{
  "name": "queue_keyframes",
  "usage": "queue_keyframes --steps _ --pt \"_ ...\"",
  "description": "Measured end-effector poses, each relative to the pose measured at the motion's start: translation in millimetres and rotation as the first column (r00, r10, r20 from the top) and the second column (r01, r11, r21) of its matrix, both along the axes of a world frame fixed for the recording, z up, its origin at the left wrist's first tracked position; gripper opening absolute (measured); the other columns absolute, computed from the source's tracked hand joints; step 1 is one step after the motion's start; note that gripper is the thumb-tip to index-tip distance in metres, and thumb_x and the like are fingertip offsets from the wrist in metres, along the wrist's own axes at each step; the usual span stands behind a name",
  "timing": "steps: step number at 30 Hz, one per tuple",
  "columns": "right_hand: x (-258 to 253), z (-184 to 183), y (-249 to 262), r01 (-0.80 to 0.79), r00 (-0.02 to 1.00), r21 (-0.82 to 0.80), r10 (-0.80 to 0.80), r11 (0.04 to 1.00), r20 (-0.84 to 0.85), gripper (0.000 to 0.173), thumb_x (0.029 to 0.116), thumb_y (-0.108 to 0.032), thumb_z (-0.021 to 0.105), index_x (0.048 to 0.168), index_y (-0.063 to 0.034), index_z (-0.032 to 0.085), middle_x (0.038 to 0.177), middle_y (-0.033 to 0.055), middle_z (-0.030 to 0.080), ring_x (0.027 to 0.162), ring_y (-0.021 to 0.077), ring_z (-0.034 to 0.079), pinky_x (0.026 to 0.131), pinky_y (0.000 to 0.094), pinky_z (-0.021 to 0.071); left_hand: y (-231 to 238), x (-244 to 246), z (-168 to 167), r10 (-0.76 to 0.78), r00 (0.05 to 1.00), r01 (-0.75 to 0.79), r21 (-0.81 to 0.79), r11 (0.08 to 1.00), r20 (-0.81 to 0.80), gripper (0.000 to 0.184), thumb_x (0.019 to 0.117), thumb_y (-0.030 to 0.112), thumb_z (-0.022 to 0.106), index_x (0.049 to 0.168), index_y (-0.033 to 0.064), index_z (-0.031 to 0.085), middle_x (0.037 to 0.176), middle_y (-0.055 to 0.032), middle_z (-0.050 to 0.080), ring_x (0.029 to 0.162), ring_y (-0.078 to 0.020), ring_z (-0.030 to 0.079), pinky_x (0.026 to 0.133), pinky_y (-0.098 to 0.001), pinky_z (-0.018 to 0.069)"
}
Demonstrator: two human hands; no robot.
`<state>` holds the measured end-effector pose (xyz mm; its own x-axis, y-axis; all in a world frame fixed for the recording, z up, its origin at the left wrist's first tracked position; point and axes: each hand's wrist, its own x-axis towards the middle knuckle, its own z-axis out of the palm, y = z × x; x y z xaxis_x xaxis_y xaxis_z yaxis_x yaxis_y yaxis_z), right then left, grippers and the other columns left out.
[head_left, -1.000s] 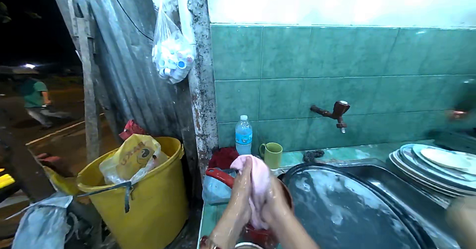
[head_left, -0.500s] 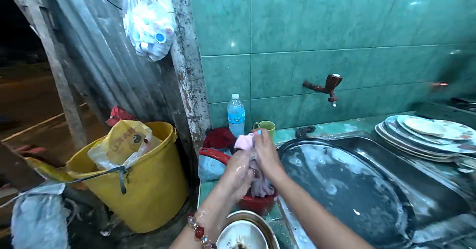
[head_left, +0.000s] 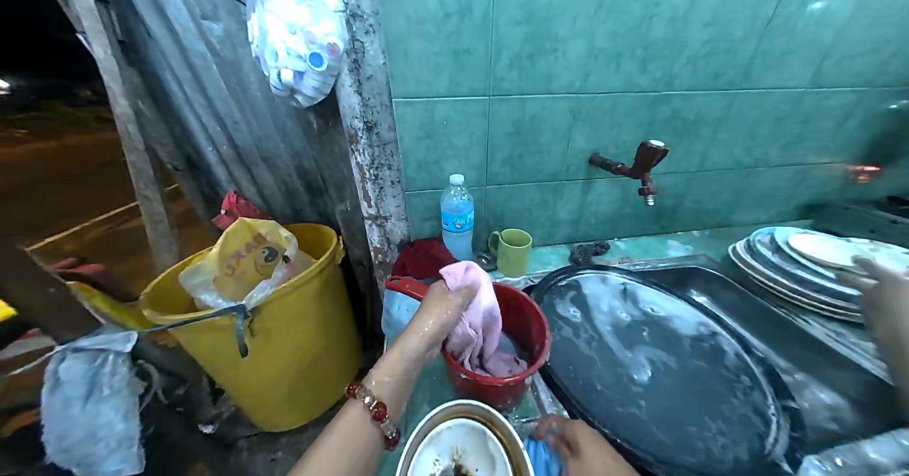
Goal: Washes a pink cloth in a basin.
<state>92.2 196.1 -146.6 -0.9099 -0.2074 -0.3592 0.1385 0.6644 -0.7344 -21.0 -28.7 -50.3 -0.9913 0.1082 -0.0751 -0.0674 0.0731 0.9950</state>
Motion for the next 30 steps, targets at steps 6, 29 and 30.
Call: queue_keyframes --steps 6,29,30 --pt "-76 76 -25 0.049 0.772 -0.300 -0.227 0.953 -0.593 0.037 0.0993 -0.028 0.060 0.128 -0.0059 0.069 0.132 0.0163 0.061 0.117 0.0249 0.063 0.097 0.0420 0.0552 8 17 26 0.003 1.000 0.002 0.250 0.968 -0.019 0.027 0.1034 0.023 0.061 0.122 0.0033 0.062 0.096 -0.0102 0.071 0.086 -0.0177 0.069 0.080 -0.0361 0.0590" --pt "-163 103 -70 0.148 0.871 -0.146 -0.199 0.978 -0.449 0.044 0.1100 -0.037 0.045 0.120 -0.0016 0.068 0.118 0.0225 0.067 0.113 0.0383 0.063 0.100 0.0615 0.0468 23 -6 35 0.024 0.994 -0.064 -0.388 0.919 -0.107 0.035 0.1106 0.021 0.040 0.132 -0.0005 0.058 0.124 -0.0232 0.064 0.117 -0.0334 0.061 0.103 -0.0522 0.0471" --pt "-163 100 -70 0.172 0.883 -0.178 -0.231 0.969 -0.408 0.058 0.1109 -0.045 0.036 0.113 0.0013 0.071 0.111 0.0239 0.068 0.109 0.0379 0.064 0.097 0.0608 0.0468 22 -7 40 0.009 0.980 -0.095 -0.428 0.899 -0.198 0.031 0.1092 0.020 0.044 0.128 0.0017 0.060 0.118 -0.0213 0.066 0.110 -0.0329 0.064 0.097 -0.0530 0.0502"
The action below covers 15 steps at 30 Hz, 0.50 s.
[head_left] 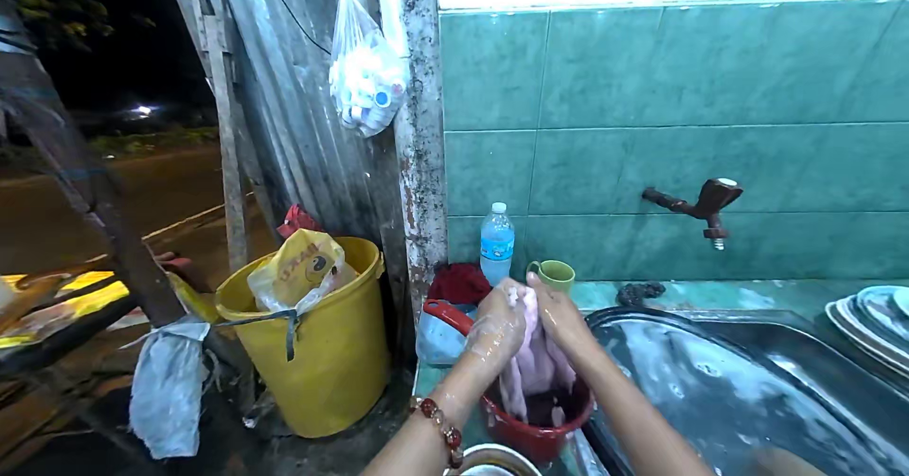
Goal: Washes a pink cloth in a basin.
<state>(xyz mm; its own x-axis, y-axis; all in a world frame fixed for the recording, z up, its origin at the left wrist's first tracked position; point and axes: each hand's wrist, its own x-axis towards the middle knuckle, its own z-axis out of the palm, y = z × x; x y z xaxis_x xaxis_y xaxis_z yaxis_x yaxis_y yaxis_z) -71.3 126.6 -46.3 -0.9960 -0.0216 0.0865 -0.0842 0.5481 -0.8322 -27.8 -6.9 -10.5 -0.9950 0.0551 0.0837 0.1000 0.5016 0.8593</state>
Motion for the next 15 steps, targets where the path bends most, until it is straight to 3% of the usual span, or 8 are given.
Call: queue_keyframes --steps 2,4,6,7,9,10,11,15 --pt "-1 -9 7 0.038 0.995 -0.051 -0.033 0.998 0.091 0.071 0.1086 -0.055 0.034 0.098 0.0046 0.072 0.099 0.0244 0.069 0.099 0.0360 0.066 0.091 0.0582 0.0495 -8 -4 -1 0.075 0.988 -0.053 0.155 0.986 -0.138 0.034 0.1110 0.025 0.041 0.125 0.0031 0.062 0.110 -0.0184 0.066 0.094 -0.0288 0.065 0.083 -0.0490 0.0536" --pt "-1 -12 18 0.118 0.990 -0.339 -0.084 0.934 0.111 0.056 0.1046 -0.046 0.055 0.100 0.0075 0.070 0.096 0.0221 0.069 0.093 0.0302 0.065 0.086 0.0517 0.0518 -12 -12 -11 0.206 0.977 -0.156 0.477 0.865 -0.053 0.039 0.1120 0.032 0.038 0.124 0.0038 0.062 0.107 -0.0164 0.064 0.091 -0.0257 0.060 0.079 -0.0459 0.0504" --pt "10 1 7 0.121 0.992 -0.715 -0.069 0.689 0.103 0.037 0.1033 -0.032 0.060 0.114 0.0025 0.065 0.095 0.0143 0.069 0.086 0.0222 0.067 0.078 0.0426 0.0571 -2 -19 -31 0.227 0.963 -0.262 0.710 0.654 0.146 0.045 0.1120 0.038 0.036 0.121 0.0023 0.062 0.103 -0.0160 0.065 0.092 -0.0257 0.062 0.082 -0.0468 0.0526" --pt "21 10 -8 0.074 0.997 -0.794 -0.067 0.604 0.041 0.031 0.1047 -0.029 0.056 0.112 -0.0001 0.065 0.087 0.0104 0.070 0.077 0.0187 0.068 0.070 0.0385 0.0577 8 -18 -40 0.200 0.950 -0.310 0.770 0.557 0.238 0.048 0.1118 0.041 0.035 0.117 0.0018 0.062 0.098 -0.0155 0.065 0.089 -0.0253 0.063 0.079 -0.0462 0.0537" --pt "44 25 -46 -0.063 0.974 -0.735 -0.119 0.676 -0.192 0.029 0.1042 -0.021 0.057 0.084 -0.0011 0.065 0.062 0.0025 0.060 0.053 0.0104 0.058 0.052 0.0294 0.0505 22 4 -49 0.121 0.949 -0.309 0.785 0.536 0.291 0.044 0.1128 0.036 0.030 0.120 0.0034 0.059 0.099 -0.0111 0.066 0.089 -0.0178 0.064 0.078 -0.0371 0.0549" --pt "49 26 -60 -0.095 0.930 -0.639 -0.160 0.764 -0.330 0.036 0.1000 -0.017 0.061 0.066 -0.0061 0.060 0.051 -0.0025 0.052 0.045 0.0057 0.049 0.045 0.0252 0.0427 18 25 -45 0.038 0.962 -0.239 0.764 0.600 0.272 0.042 0.1135 0.027 0.027 0.135 0.0012 0.053 0.116 -0.0126 0.063 0.103 -0.0162 0.060 0.089 -0.0345 0.0514" --pt "48 22 -67 -0.060 0.880 -0.528 -0.205 0.847 -0.428 0.041 0.0963 -0.016 0.064 0.056 -0.0116 0.053 0.047 -0.0059 0.043 0.042 0.0038 0.040 0.043 0.0248 0.0346 19 35 -39 0.013 0.963 -0.219 0.752 0.621 0.269 0.041 0.1137 0.023 0.025 0.138 0.0009 0.050 0.120 -0.0119 0.060 0.106 -0.0147 0.058 0.092 -0.0325 0.0490" --pt "16 -5 -43 0.166 0.829 -0.350 -0.323 0.922 -0.456 0.036 0.0916 -0.009 0.065 0.057 -0.0100 0.053 0.052 -0.0018 0.044 0.049 0.0119 0.043 0.051 0.0369 0.0379 39 4 -24 0.140 0.936 -0.350 0.816 0.460 0.322 0.043 0.1121 0.037 0.035 0.106 0.0030 0.061 0.083 -0.0092 0.060 0.074 -0.0187 0.060 0.065 -0.0361 0.0514"
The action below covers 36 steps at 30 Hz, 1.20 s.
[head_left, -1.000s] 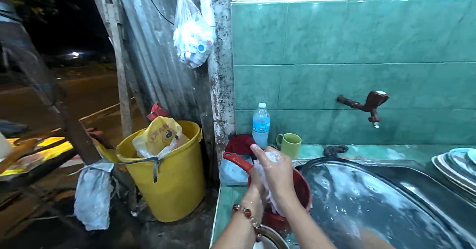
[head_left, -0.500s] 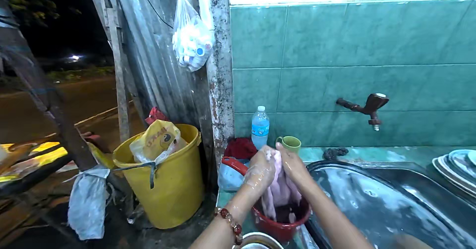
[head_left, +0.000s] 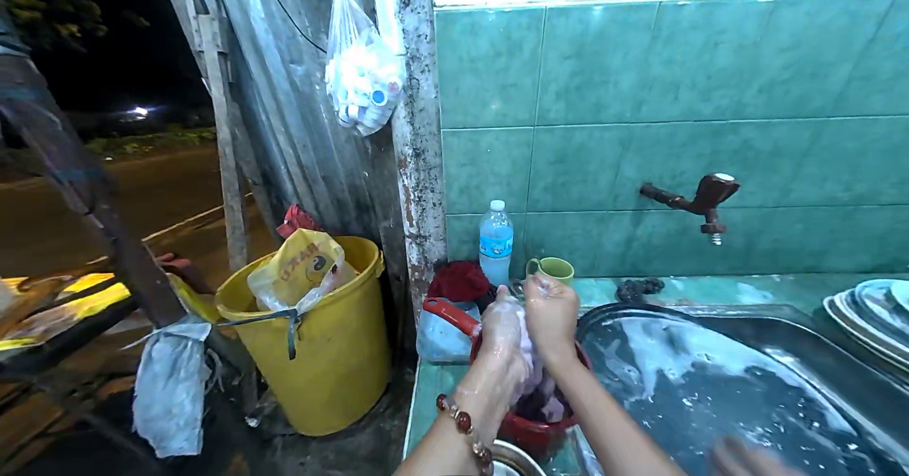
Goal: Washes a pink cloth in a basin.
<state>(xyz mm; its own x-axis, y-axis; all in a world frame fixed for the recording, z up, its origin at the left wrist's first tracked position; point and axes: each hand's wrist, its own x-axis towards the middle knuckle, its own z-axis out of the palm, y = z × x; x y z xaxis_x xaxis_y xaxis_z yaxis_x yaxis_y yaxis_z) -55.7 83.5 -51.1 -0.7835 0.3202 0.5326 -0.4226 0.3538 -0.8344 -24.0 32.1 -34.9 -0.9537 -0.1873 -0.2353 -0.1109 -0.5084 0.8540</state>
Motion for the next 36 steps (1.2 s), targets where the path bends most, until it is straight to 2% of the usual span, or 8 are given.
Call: queue_keyframes --steps 5,9,14,20,24,28,33,36 --pt "24 -4 -11 -0.048 0.997 0.041 0.050 0.998 -0.053 0.024 0.0878 -0.013 0.065 0.064 -0.0092 0.065 0.055 -0.0020 0.054 0.052 0.0090 0.053 0.053 0.0341 0.0465 -18 19 -9 -0.165 0.984 0.161 -0.068 0.985 -0.062 0.037 0.1130 0.026 0.029 0.122 0.0044 0.057 0.098 -0.0066 0.062 0.087 -0.0123 0.061 0.077 -0.0314 0.0524" --pt "-3 13 46 -0.076 0.941 0.167 0.015 0.983 0.338 0.047 0.1068 -0.037 0.054 0.080 -0.0001 0.067 0.070 0.0146 0.062 0.069 0.0306 0.063 0.068 0.0553 0.0508 -46 5 12 -0.222 0.975 0.222 -0.035 0.974 -0.003 0.066 0.1052 0.062 0.028 0.125 0.0076 0.061 0.105 -0.0130 0.069 0.097 -0.0246 0.067 0.085 -0.0467 0.0563" --pt "1 -6 66 -0.538 0.825 0.247 0.445 0.806 0.349 0.043 0.1029 -0.040 0.058 0.120 -0.0036 0.072 0.137 0.0155 0.064 0.132 0.0276 0.058 0.113 0.0490 0.0446 -57 6 -3 -0.323 0.945 0.308 -0.207 0.929 -0.047 0.036 0.1081 0.033 0.050 0.117 0.0008 0.063 0.096 -0.0105 0.070 0.088 -0.0187 0.069 0.081 -0.0376 0.0581" --pt "20 9 29 -0.452 0.840 -0.385 0.529 0.804 0.117 0.028 0.1059 -0.017 0.047 0.103 0.0001 0.069 0.084 0.0072 0.067 0.077 0.0149 0.065 0.072 0.0360 0.0568 -41 -10 -5 -0.012 0.999 0.013 0.052 0.999 -0.031 0.044 0.1061 0.044 0.050 0.122 0.0042 0.061 0.098 -0.0122 0.068 0.087 -0.0212 0.067 0.076 -0.0417 0.0572" --pt "35 13 -32 -0.330 0.937 -0.130 0.308 0.935 -0.162 0.038 0.0953 -0.016 0.063 0.060 -0.0120 0.052 0.052 -0.0048 0.043 0.045 0.0060 0.042 0.045 0.0256 0.0375 -34 52 -16 -0.228 0.972 0.217 -0.152 0.964 -0.053 0.042 0.1137 0.025 0.023 0.140 0.0036 0.048 0.119 -0.0091 0.061 0.105 -0.0117 0.059 0.091 -0.0313 0.0504" --pt "6 -5 -1 -0.048 0.998 0.088 0.044 0.995 0.049 0.028 0.0921 -0.014 0.065 0.065 -0.0072 0.063 0.057 0.0031 0.057 0.055 0.0180 0.057 0.057 0.0458 0.0480 -15 15 -12 -0.122 0.993 0.122 -0.015 0.992 0.010 0.038 0.1125 0.030 0.035 0.115 0.0037 0.062 0.096 -0.0099 0.066 0.087 -0.0188 0.065 0.077 -0.0382 0.0553" --pt "40 1 -15 -0.083 0.996 0.071 0.086 0.994 -0.039 0.017 0.0863 -0.009 0.065 0.069 -0.0078 0.067 0.059 -0.0006 0.059 0.057 0.0095 0.059 0.057 0.0333 0.0512 -27 22 -14 -0.232 0.969 0.238 0.060 0.970 -0.086 0.037 0.1130 0.028 0.028 0.120 0.0071 0.058 0.096 -0.0055 0.064 0.087 -0.0136 0.063 0.078 -0.0333 0.0546" --pt "14 5 34 -0.043 0.971 0.304 -0.033 0.952 0.238 0.029 0.1010 -0.028 0.062 0.093 -0.0011 0.072 0.090 0.0194 0.069 0.090 0.0366 0.068 0.081 0.0598 0.0540 -46 16 8 -0.364 0.930 0.366 0.040 0.930 -0.056 0.056 0.1083 0.054 0.029 0.122 0.0102 0.062 0.099 -0.0091 0.070 0.091 -0.0203 0.069 0.080 -0.0419 0.0587"
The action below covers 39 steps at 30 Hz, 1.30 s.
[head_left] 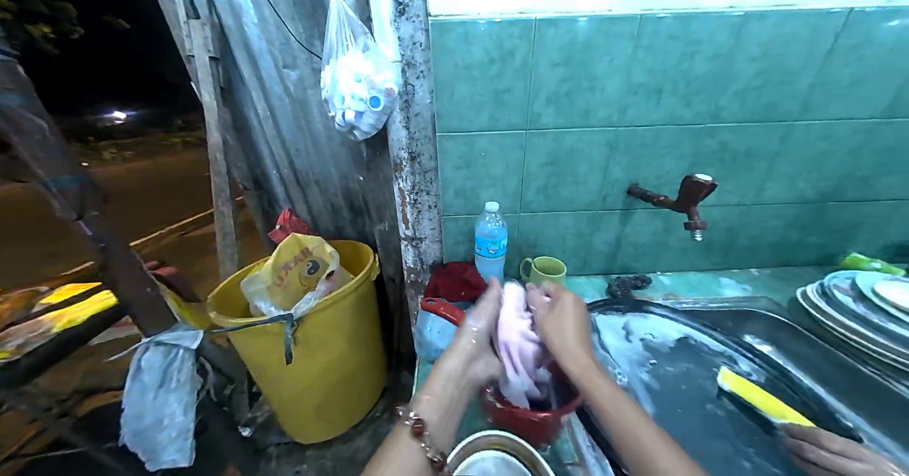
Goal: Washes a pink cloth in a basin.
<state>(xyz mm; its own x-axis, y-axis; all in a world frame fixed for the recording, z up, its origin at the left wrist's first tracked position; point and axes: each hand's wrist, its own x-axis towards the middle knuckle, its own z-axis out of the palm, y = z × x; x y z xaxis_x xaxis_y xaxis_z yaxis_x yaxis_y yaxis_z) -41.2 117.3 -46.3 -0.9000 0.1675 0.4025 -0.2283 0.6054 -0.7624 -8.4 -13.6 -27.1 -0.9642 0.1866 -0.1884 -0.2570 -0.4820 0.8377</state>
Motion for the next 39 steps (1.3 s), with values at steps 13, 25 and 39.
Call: queue_keyframes --steps 13,25,39 --pt "27 11 -46 -0.294 0.953 -0.652 0.162 0.699 -0.257 0.022 0.1014 -0.012 0.056 0.084 -0.0016 0.065 0.071 0.0035 0.063 0.062 0.0119 0.061 0.059 0.0320 0.0545 10 -20 -35 0.310 0.951 -0.311 -0.095 0.946 -0.021 0.037 0.1111 0.035 0.039 0.122 0.0037 0.057 0.096 -0.0120 0.067 0.081 -0.0169 0.066 0.070 -0.0345 0.0562" --pt "14 -3 -39 -0.088 0.985 -0.294 0.039 0.952 -0.168 0.024 0.0992 -0.020 0.062 0.080 -0.0061 0.063 0.065 0.0029 0.057 0.059 0.0133 0.057 0.057 0.0356 0.0491 9 -21 -11 0.041 0.992 -0.068 -0.225 0.972 -0.122 0.044 0.1121 0.040 0.031 0.126 0.0067 0.056 0.096 -0.0085 0.064 0.083 -0.0162 0.063 0.073 -0.0352 0.0546" --pt "8 3 -14 -0.198 0.979 -0.604 0.128 0.772 -0.156 0.035 0.1010 -0.033 0.063 0.091 0.0003 0.066 0.074 0.0089 0.064 0.068 0.0189 0.063 0.064 0.0418 0.0554 15 -15 -20 0.154 0.985 -0.165 -0.179 0.970 -0.078 0.051 0.1096 0.047 0.036 0.123 0.0048 0.062 0.102 -0.0105 0.069 0.092 -0.0190 0.068 0.081 -0.0392 0.0573"
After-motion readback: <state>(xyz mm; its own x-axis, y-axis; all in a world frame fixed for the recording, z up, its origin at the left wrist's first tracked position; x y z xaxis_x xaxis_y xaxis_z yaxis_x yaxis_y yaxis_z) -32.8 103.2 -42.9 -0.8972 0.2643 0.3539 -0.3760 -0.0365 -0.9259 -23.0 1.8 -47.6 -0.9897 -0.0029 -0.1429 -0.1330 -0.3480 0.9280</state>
